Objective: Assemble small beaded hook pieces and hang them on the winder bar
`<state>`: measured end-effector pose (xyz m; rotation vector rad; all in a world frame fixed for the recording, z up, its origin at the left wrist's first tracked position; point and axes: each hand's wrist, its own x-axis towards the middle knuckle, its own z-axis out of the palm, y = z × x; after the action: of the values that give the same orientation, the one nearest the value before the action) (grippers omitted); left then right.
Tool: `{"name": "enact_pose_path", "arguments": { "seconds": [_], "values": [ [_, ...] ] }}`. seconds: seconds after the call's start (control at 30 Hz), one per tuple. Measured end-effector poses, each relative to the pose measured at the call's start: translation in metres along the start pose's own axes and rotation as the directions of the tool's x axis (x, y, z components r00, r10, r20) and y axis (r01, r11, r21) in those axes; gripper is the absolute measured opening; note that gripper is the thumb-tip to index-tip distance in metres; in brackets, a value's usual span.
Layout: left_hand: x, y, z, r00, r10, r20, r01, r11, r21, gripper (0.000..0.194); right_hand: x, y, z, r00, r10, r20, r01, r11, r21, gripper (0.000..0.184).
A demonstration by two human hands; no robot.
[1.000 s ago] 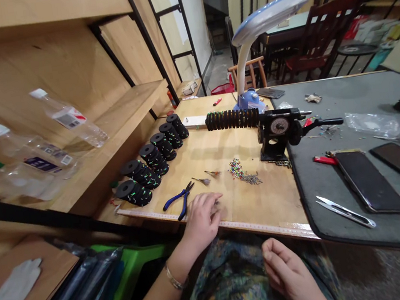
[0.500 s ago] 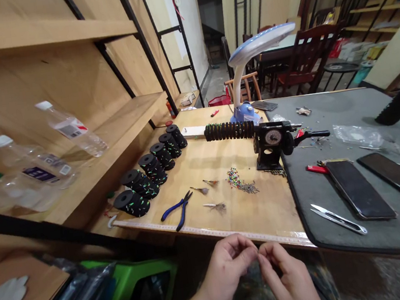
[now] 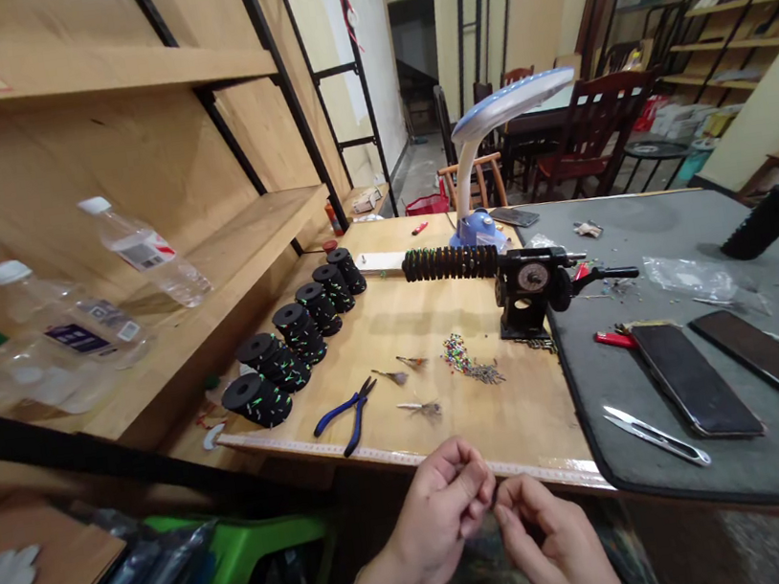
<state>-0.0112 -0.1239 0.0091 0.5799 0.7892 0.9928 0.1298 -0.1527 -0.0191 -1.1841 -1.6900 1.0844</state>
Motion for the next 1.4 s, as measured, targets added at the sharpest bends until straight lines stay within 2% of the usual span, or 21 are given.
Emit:
{"name": "enact_pose_path", "arguments": {
  "seconds": [0.13,0.3,0.43,0.6,0.7,0.87,1.0,1.13,1.27,1.4],
  "values": [
    [-0.004,0.019,0.006,0.992,-0.048,0.113,0.060,0.993,-0.101,0.034,0.006,-0.016,-0.011,0.996,-0.007,0.087,0.002,0.998,0.057,0.022],
    [-0.006,0.037,0.018,0.980,-0.032,0.195,0.070,0.979,-0.193,0.033,0.014,-0.033,-0.021,0.997,-0.059,0.056,0.057,0.997,0.043,0.024],
    [-0.005,0.054,0.024,0.969,0.011,0.248,0.057,0.962,-0.266,0.030,0.022,-0.041,-0.030,0.991,-0.104,0.087,0.102,0.995,0.025,0.024],
    [-0.001,0.074,0.027,0.959,0.119,0.257,-0.017,0.931,-0.365,0.025,0.040,-0.047,-0.043,0.978,-0.181,0.108,0.192,0.975,-0.108,0.021],
    [0.005,0.081,0.025,0.958,0.163,0.237,-0.055,0.912,-0.406,0.022,0.052,-0.035,-0.047,0.967,-0.232,0.102,0.248,0.949,-0.196,0.021],
    [0.017,0.086,0.018,0.967,0.187,0.170,-0.092,0.888,-0.451,0.017,0.071,0.005,-0.051,0.955,-0.282,0.090,0.295,0.883,-0.366,0.021],
    [0.025,0.084,0.010,0.971,0.201,0.130,-0.119,0.878,-0.464,0.015,0.084,0.032,-0.056,0.926,-0.369,0.082,0.365,0.817,-0.446,0.016],
    [0.030,0.077,-0.002,0.980,0.180,0.080,-0.123,0.878,-0.462,0.016,0.090,0.045,-0.060,0.900,-0.416,0.128,0.421,0.756,-0.501,0.018],
    [0.033,0.066,-0.012,0.985,0.175,-0.007,-0.163,0.903,-0.398,0.022,0.089,0.053,-0.060,0.890,-0.417,0.184,0.444,0.702,-0.557,0.019],
    [0.034,0.054,-0.020,0.965,0.214,-0.148,-0.243,0.946,-0.213,0.033,0.086,0.061,-0.056,0.890,-0.395,0.228,0.446,0.649,-0.617,0.023]
  ]
}}
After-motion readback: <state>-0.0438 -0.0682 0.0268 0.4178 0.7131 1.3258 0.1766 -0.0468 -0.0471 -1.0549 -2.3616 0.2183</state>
